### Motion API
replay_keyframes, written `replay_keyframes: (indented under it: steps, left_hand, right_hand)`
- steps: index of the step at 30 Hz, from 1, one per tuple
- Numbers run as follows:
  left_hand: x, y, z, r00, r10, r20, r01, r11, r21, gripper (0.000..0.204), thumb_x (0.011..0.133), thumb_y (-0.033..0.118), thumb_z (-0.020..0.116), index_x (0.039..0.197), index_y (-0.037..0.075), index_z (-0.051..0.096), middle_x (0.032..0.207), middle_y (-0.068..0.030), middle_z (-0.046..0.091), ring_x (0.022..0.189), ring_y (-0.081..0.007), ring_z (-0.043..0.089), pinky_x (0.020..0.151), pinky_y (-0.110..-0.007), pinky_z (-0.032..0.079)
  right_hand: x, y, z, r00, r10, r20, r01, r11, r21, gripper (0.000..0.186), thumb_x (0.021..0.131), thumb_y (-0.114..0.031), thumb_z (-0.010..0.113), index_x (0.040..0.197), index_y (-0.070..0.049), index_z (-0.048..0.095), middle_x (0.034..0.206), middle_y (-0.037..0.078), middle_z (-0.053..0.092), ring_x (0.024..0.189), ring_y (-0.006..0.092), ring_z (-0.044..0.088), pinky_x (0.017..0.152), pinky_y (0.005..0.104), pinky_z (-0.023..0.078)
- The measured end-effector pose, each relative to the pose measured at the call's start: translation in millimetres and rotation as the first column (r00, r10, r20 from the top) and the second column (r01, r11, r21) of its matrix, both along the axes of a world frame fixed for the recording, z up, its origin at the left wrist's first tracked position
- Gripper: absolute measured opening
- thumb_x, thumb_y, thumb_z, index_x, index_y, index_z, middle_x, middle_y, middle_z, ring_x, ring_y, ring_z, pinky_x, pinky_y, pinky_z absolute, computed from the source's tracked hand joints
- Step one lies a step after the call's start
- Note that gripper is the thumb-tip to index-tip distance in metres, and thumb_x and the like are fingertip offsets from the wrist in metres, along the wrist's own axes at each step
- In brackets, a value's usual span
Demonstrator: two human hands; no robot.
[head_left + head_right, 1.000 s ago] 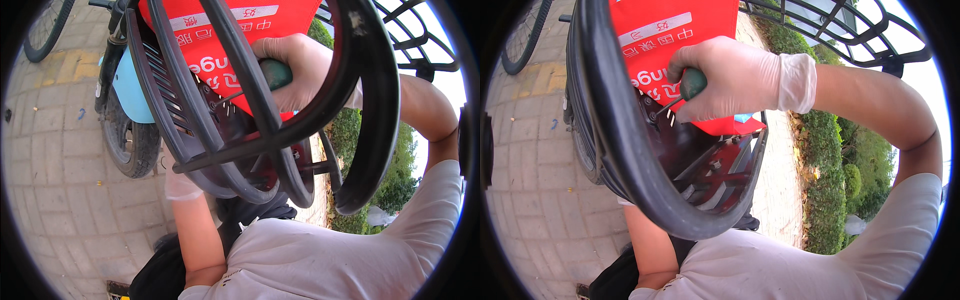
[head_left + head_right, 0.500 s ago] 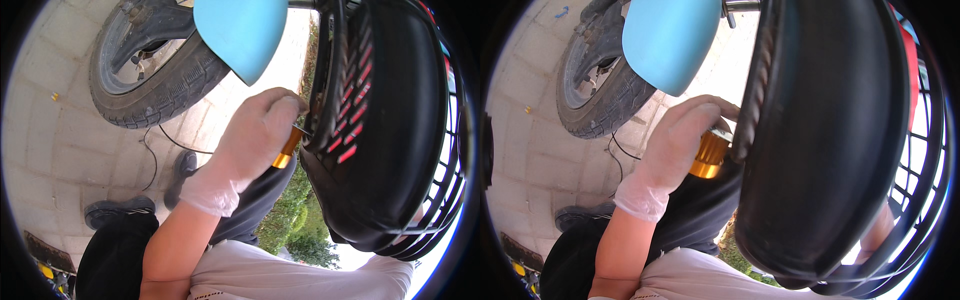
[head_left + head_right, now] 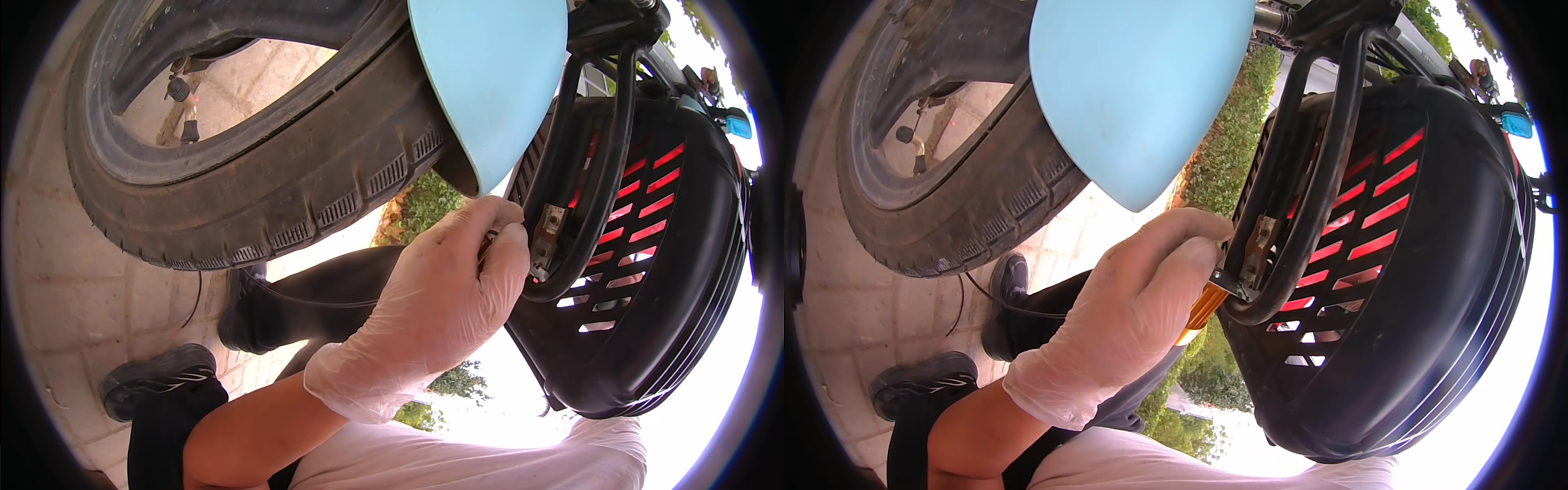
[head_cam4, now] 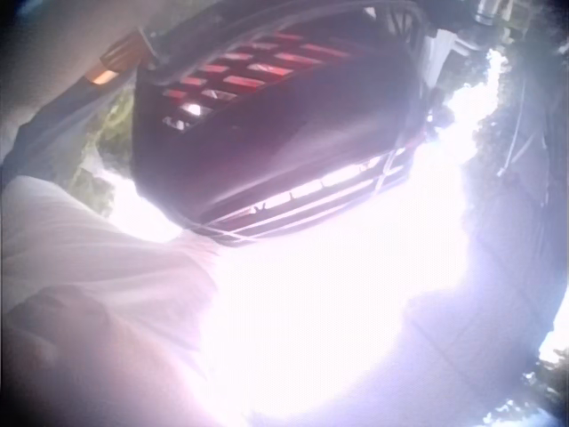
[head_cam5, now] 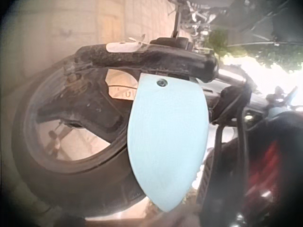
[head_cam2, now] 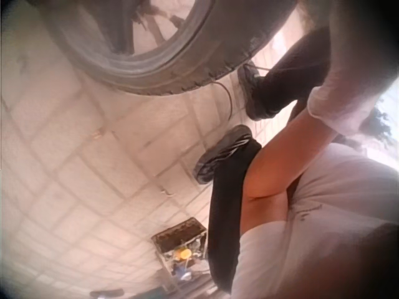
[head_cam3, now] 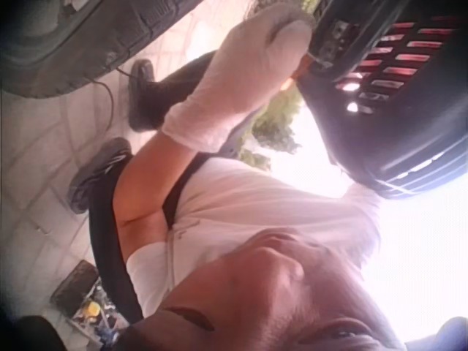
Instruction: The person removes a rear storage box from an electric scooter, then uses a screwdriver and pliers to strip and connect wires near the rear wheel and handlebar area. The person secures the connection with a zip tie.
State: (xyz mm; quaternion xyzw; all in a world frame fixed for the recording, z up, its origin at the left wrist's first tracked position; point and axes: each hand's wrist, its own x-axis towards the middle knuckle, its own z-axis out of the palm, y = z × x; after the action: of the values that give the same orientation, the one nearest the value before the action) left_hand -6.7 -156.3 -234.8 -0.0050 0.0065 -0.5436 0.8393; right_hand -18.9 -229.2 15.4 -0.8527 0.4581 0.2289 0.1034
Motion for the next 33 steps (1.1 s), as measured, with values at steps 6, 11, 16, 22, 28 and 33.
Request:
replay_keyframes:
  steps: [6,11,16,22,28,33]
  left_hand:
    - [-3,-5,1,0.998,0.065,0.020,-0.066,0.998,0.014,0.026,0.097,0.011,0.048,0.107,-0.006,0.065,0.077,-0.0038,0.060,0.071,-0.0084,0.052,0.066,-0.025,0.044]
    - [-2,-7,2,0.998,0.058,0.019,-0.058,0.998,-0.010,0.027,0.096,0.011,0.047,0.106,-0.006,0.065,0.073,-0.0026,0.058,0.065,-0.0077,0.050,0.058,-0.026,0.042]
    - [-5,-12,2,0.991,0.120,0.051,-0.121,0.992,0.027,0.025,0.094,0.006,0.049,0.111,-0.006,0.064,0.077,-0.0051,0.060,0.065,-0.0081,0.052,0.059,-0.026,0.043]
    - [-6,-17,1,0.906,0.373,0.202,-0.394,0.916,0.077,0.027,0.089,0.007,0.053,0.112,-0.002,0.063,0.090,-0.0208,0.064,0.081,-0.0360,0.063,0.077,-0.042,0.050]
    - [4,-18,-2,0.767,0.534,0.357,-0.568,0.823,-0.010,0.029,0.089,0.006,0.054,0.116,-0.003,0.063,0.092,-0.0212,0.063,0.084,-0.0364,0.062,0.080,-0.041,0.050]
    - [20,-11,4,0.897,0.273,0.347,-0.288,0.958,-0.009,0.034,0.094,0.011,0.057,0.124,-0.004,0.063,0.105,-0.0104,0.065,0.083,-0.0117,0.060,0.072,-0.025,0.049]
  right_hand:
    - [0,5,1,1.000,-0.031,-0.005,0.031,1.000,0.001,0.027,0.079,-0.011,0.074,0.103,-0.002,0.069,0.082,0.008,0.067,0.067,0.0186,0.064,0.061,0.0304,0.051]
    - [-2,6,-2,0.999,-0.050,0.005,0.050,0.999,0.001,0.027,0.080,-0.013,0.074,0.104,-0.002,0.068,0.082,0.008,0.067,0.066,0.0177,0.064,0.060,0.0295,0.050]
    - [-5,4,-1,0.998,-0.062,0.015,0.062,0.998,0.003,0.027,0.081,-0.014,0.073,0.104,-0.001,0.068,0.081,0.008,0.067,0.065,0.0169,0.063,0.058,0.0285,0.049]
    - [-7,2,-1,0.997,-0.065,0.049,0.064,0.998,0.019,0.027,0.083,-0.016,0.072,0.105,-0.001,0.068,0.081,0.008,0.067,0.064,0.0158,0.062,0.057,0.0273,0.048]
    - [-9,-1,-3,0.994,-0.067,0.083,0.064,0.997,0.042,0.027,0.085,-0.018,0.072,0.105,-0.001,0.067,0.081,0.008,0.067,0.063,0.0148,0.062,0.055,0.0262,0.047]
    - [-10,-7,4,0.987,-0.061,0.150,0.048,0.995,0.092,0.028,0.086,-0.019,0.071,0.106,0.000,0.067,0.081,0.008,0.067,0.062,0.0140,0.061,0.053,0.0252,0.046]
